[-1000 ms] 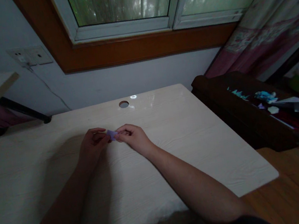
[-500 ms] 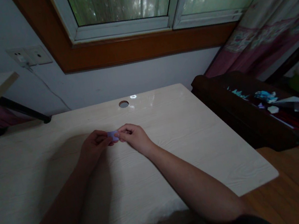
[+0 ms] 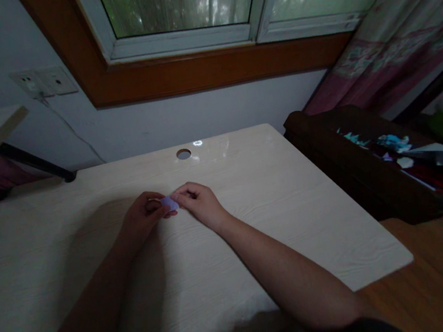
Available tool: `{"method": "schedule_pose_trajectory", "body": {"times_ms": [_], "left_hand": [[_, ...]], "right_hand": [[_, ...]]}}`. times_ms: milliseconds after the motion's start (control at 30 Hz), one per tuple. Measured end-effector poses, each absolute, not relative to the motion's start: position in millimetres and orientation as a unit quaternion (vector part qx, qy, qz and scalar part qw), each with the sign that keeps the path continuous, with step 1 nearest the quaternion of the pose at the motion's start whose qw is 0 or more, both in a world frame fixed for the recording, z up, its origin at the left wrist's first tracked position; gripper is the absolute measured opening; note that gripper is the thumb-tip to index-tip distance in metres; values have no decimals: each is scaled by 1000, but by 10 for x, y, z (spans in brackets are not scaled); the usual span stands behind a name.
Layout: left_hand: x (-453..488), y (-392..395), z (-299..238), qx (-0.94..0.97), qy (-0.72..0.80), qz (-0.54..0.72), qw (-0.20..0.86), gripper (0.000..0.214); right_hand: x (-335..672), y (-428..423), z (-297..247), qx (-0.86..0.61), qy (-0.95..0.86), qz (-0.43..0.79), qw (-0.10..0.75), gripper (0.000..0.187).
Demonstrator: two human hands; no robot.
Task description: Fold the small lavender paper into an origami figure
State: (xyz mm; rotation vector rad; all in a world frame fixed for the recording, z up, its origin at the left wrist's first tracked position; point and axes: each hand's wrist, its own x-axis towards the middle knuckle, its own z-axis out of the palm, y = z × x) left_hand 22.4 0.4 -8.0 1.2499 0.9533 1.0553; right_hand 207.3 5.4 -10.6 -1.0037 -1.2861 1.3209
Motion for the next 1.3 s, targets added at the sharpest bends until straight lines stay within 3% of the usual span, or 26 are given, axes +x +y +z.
{"method": "schedule_pose_trajectory", "body": {"times_ms": [1300], "left_hand": [[223, -24, -118, 587, 415, 416, 558, 48]], "right_hand": [[2076, 22, -91, -433, -609, 501, 438, 28]]}}
